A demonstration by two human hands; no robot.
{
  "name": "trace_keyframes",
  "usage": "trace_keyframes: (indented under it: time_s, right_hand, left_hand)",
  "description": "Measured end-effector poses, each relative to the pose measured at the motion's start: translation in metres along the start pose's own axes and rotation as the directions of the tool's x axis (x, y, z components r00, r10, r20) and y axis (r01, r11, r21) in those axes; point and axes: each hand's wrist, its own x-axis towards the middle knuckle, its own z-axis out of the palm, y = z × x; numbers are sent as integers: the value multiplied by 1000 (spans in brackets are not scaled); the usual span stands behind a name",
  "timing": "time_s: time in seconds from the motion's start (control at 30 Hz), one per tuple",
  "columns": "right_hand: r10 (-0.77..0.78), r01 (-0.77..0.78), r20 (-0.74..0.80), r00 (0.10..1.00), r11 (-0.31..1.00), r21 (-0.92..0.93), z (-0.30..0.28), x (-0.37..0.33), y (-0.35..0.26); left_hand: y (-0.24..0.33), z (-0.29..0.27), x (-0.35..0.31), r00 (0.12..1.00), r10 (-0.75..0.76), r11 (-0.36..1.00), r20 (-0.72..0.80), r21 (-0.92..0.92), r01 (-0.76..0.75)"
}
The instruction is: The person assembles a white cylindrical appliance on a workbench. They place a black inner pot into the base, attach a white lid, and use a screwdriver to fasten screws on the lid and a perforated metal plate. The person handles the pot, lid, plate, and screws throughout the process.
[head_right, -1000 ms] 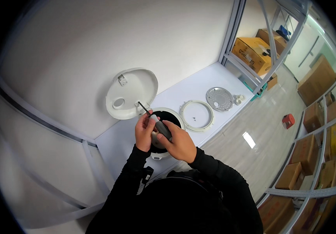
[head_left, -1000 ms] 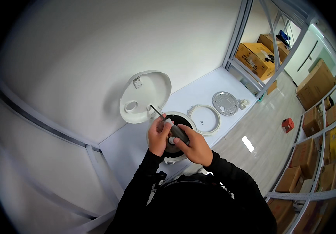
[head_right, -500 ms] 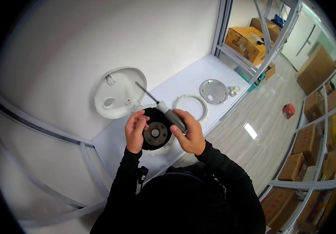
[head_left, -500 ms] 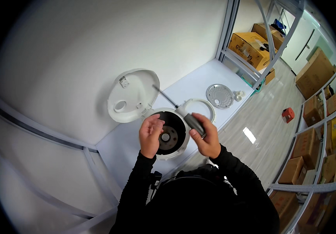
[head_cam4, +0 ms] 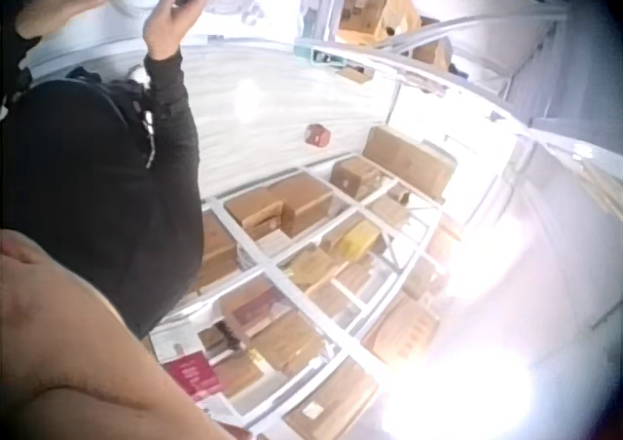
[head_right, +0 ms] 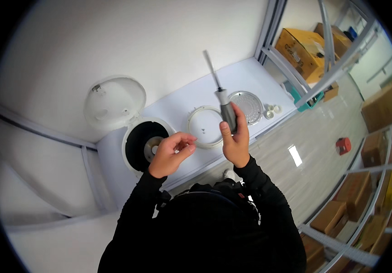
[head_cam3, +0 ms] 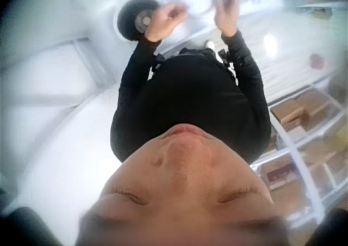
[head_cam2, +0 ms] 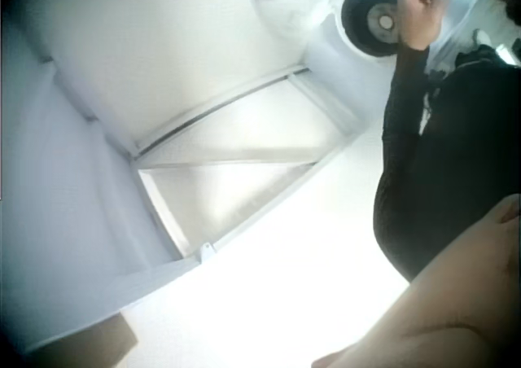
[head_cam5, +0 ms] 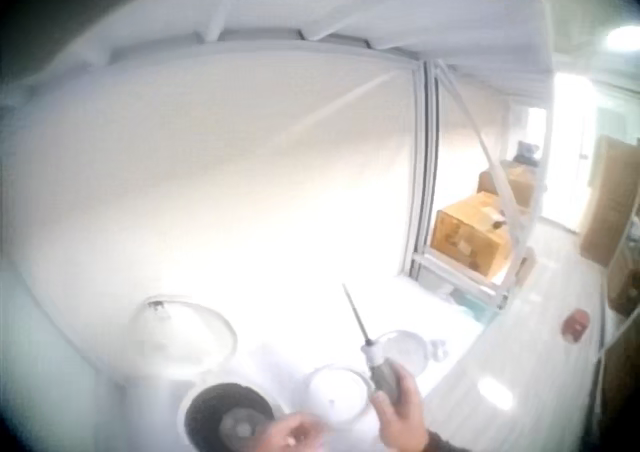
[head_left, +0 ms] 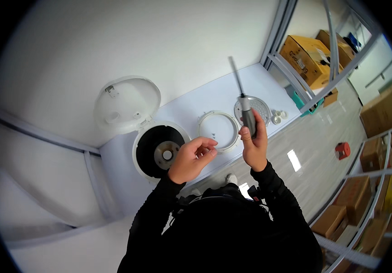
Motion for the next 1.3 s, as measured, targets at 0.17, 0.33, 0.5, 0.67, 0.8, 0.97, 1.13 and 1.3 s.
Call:
trace_keyframes:
  time_s: [0.17,0.33,0.5,0.67,0.8,0.97,1.13,1.3]
  right_hand:
    - [-20,19,82,996,1000,7,-48,34,4]
    - [-22,20,161,987,1000,8,-85,55,26]
    - [11,-18,261,965,1000,24,-111,65,28]
    - [-64,69,342,938,998,-5,-131,77,33]
    - [-10,9,372,928,1000,6,-141,83,29]
    - [-42,29,380,924,999,38,-148,86,37]
    - [-4,-13,459,889,999,35,-156,87,35]
    - [-98,147,492,865,987,-63,-156,94,34]
  left_hand:
    - [-43,39,45,979,-67,985,-193,144,96]
    - [-115,72,74,916,61,711,-397,662,239]
    - [-161,86,80,857,55,498,-512,758,421]
    - [-177,92,87,827,27,467,-562,738,486]
    - [-187,96,92,810,19,443,-586,731,519]
    - [-177,104,102,734,71,604,-676,614,508]
    - [-112,103,120,718,-42,999,-695,-46,14]
    - [-56,100,118,671,-19,953,-741,-218,-213]
